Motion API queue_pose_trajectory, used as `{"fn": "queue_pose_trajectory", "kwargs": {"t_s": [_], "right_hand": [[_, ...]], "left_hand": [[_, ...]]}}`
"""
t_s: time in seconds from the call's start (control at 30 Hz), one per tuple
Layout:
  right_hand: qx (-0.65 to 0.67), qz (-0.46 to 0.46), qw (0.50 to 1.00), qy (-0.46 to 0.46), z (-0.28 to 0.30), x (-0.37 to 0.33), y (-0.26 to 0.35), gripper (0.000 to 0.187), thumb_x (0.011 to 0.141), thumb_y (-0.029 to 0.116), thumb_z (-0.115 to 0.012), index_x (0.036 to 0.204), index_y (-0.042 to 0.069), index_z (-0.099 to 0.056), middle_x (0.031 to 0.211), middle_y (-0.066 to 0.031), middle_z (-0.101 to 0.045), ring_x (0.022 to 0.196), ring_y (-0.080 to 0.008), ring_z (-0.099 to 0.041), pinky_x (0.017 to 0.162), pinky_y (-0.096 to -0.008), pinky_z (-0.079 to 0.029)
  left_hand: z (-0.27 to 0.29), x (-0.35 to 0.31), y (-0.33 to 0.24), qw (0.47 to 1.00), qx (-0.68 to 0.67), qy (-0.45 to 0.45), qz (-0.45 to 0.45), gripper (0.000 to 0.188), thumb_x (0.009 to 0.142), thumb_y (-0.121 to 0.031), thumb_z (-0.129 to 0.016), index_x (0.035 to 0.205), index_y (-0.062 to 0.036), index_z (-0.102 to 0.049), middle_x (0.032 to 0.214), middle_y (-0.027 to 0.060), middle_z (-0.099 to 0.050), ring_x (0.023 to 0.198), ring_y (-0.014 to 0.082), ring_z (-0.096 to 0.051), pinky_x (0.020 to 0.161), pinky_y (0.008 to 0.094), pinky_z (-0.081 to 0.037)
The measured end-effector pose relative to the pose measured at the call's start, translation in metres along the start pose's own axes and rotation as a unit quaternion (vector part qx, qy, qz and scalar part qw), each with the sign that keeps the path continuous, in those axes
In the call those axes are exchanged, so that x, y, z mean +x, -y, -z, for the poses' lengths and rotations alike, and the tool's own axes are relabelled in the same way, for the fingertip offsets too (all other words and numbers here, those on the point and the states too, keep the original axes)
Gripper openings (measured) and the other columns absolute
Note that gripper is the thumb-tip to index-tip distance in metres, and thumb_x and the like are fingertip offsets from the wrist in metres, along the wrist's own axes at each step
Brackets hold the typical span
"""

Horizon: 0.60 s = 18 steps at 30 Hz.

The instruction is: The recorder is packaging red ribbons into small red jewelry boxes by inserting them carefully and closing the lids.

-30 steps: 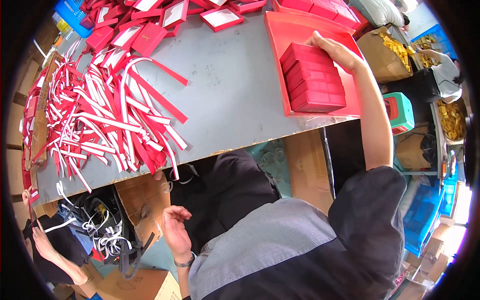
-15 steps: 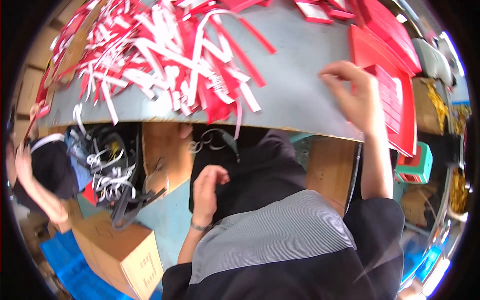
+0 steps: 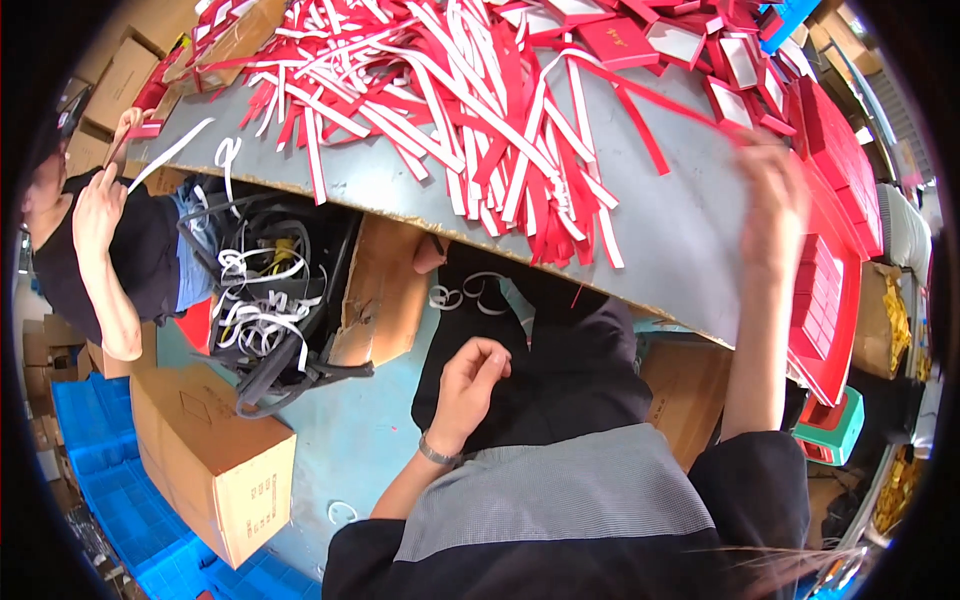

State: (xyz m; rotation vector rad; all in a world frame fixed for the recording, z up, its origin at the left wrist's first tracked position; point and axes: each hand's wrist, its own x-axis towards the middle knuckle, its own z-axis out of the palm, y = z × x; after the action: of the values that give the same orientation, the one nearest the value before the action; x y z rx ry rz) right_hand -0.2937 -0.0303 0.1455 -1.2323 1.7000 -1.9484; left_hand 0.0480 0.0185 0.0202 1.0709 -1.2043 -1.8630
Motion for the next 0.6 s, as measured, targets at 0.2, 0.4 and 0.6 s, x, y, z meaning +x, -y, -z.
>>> {"fn": "queue_pose_trajectory", "kwargs": {"t_s": [0.2, 0.4, 0.6], "right_hand": [[-0.152, 0.279, 0.865, 0.389, -0.074, -0.093, 0.091, 0.015, 0.060, 0.000, -0.061, 0.064, 0.007, -0.048, 0.079, -0.0051, -0.061, 0.096, -0.0288, -0.059, 0.096, -0.0502, -0.037], [-0.016, 0.174, 0.832, 0.527, -0.121, -0.154, 0.029, 0.017, 0.061, 0.003, -0.067, 0.066, 0.002, -0.051, 0.071, -0.0087, -0.051, 0.066, -0.0267, -0.057, 0.059, -0.0350, -0.050], [0.043, 0.134, 0.812, 0.567, -0.137, -0.191, 0.007, 0.021, 0.064, 0.002, -0.069, 0.079, -0.001, -0.053, 0.082, -0.0106, -0.052, 0.067, -0.0257, -0.058, 0.055, -0.0326, -0.049]], "left_hand": [[-0.018, -0.014, -0.047, 0.986, -0.151, 0.029, -0.063, 0.010, 0.092, -0.008, -0.053, 0.098, 0.0004, -0.053, 0.086, 0.0017, -0.056, 0.081, 0.0075, -0.053, 0.074, 0.0214, -0.045], [-0.004, -0.048, -0.051, 0.992, -0.083, -0.096, -0.018, 0.014, 0.091, -0.010, -0.057, 0.099, 0.0012, -0.055, 0.086, 0.0036, -0.059, 0.079, 0.0097, -0.056, 0.073, 0.0240, -0.047], [0.014, -0.064, -0.031, 0.983, -0.092, -0.156, -0.017, 0.014, 0.088, -0.007, -0.059, 0.097, 0.0031, -0.055, 0.088, 0.0058, -0.062, 0.078, 0.0100, -0.058, 0.073, 0.0227, -0.048]]}}
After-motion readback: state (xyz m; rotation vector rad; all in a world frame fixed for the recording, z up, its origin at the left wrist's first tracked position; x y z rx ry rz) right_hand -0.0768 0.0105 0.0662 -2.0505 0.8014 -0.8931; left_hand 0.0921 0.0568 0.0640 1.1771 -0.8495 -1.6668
